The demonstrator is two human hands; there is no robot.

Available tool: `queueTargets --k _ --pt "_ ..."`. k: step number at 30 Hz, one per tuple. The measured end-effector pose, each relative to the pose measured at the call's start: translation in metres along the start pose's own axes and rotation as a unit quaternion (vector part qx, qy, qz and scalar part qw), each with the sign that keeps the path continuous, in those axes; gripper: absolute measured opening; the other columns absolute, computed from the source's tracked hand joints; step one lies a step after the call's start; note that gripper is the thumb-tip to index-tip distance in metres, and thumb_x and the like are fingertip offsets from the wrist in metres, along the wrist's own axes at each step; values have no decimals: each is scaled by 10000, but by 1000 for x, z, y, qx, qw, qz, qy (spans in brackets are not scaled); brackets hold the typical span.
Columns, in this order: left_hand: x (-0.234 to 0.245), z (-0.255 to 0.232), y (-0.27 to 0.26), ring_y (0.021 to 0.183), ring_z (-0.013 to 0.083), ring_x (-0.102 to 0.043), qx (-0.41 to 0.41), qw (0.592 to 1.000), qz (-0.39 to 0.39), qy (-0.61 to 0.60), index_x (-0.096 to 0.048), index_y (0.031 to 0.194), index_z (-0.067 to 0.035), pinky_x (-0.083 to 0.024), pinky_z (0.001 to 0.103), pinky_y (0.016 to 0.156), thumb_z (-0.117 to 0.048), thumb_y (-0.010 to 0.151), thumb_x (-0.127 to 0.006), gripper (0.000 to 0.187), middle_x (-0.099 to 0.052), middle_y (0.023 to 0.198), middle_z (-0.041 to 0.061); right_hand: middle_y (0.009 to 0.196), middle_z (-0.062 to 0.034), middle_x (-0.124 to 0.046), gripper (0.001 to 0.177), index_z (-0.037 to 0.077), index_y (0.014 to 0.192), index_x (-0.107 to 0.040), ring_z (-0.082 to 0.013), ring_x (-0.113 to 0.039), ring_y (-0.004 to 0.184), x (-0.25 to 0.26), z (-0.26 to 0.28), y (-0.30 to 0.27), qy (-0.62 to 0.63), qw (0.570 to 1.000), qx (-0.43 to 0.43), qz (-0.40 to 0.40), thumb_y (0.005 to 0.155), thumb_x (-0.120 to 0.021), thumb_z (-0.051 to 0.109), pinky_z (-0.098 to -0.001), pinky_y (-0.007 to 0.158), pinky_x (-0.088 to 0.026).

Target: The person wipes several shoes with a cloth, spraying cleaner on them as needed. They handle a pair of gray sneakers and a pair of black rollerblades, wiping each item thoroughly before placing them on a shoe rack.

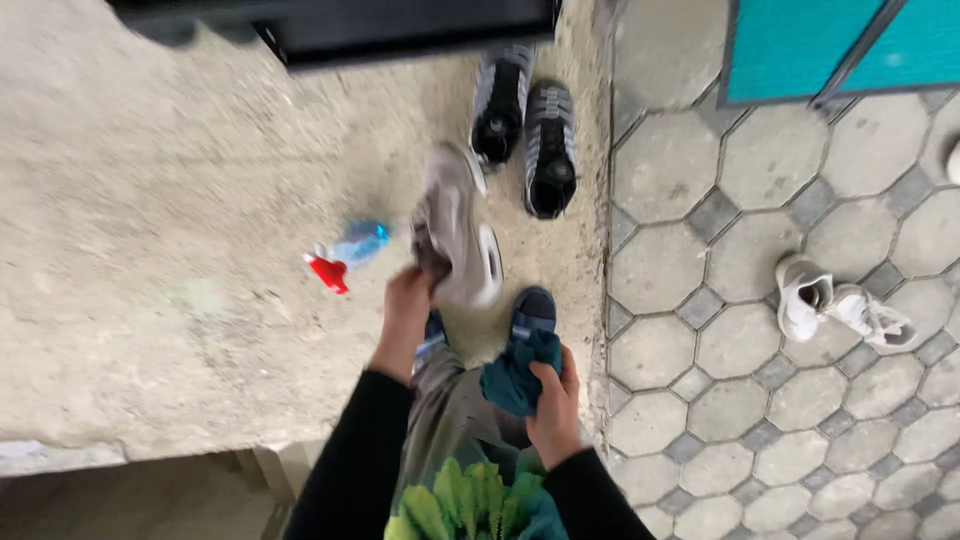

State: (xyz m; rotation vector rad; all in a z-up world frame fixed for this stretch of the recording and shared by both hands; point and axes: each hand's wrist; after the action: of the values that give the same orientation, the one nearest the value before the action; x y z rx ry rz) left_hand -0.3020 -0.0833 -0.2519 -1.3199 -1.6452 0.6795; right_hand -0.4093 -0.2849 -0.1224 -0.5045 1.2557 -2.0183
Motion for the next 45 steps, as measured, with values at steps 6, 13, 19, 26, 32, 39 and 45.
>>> queueTargets --k 6,13,19,26,32,39,45 --pt "54 -63 -144 690 219 -575 -68 985 97 -124 -665 850 2 -460 345 628 -61 852 -629 73 -619 688 138 1059 -159 -733 439 137 1288 -680 -288 -727 939 -65 124 -79 5 995 95 36 863 -713 34 -457 731 -601" --pt "84 -163 -284 1073 438 -676 -269 960 73 -25 -638 1218 47 -527 531 897 -128 970 -562 313 -694 1087 289 1165 -248 -750 745 122 1456 -607 -391 -744 952 -91 201 -166 -99 969 77 212 766 -870 23 -511 768 -634" --pt "117 -267 -423 1021 390 -675 -526 815 -129 207 -675 1101 26 -467 467 1042 -480 974 -669 522 -685 909 178 807 -46 -709 430 60 1074 -742 -162 -675 688 -128 216 -237 -62 962 190 186 687 -923 10 -314 599 -575" --pt "148 -288 -455 757 504 -629 -472 833 -261 120 -582 861 -35 -478 571 762 -387 912 -756 395 -600 667 218 953 -150 -744 637 159 1292 -683 -273 -705 898 -140 225 -310 -248 854 429 160 735 -955 307 -437 745 -549" --pt "201 -291 -480 687 438 -583 -510 819 -261 4 -544 743 -78 -464 442 707 -348 917 -791 406 -524 623 145 997 -146 -704 305 93 1125 -715 -316 -676 935 -138 318 -355 -248 713 637 160 876 -842 214 -425 822 -514" --pt "231 -272 -499 664 282 -598 -633 687 -356 5 -617 767 -119 -455 380 720 -279 850 -868 309 -568 644 20 1233 -134 -678 320 54 1210 -762 -339 -680 1077 -211 385 -431 -325 382 851 155 969 -825 254 -444 947 -523" --pt "247 -280 -507 625 260 -586 -610 668 -426 -24 -533 753 -138 -433 351 662 -236 918 -822 346 -593 658 -4 1559 -163 -521 560 55 1450 -598 -272 -502 1433 -207 286 -418 -416 222 867 164 925 -589 249 -485 1166 -320"
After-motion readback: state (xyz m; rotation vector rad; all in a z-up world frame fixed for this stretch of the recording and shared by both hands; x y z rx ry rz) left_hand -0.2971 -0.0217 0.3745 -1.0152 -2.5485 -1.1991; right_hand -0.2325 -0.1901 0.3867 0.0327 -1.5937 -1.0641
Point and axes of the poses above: each hand's wrist, its own y-axis towards the middle knuckle, its own x-axis out of the back of the hand, z = x × y
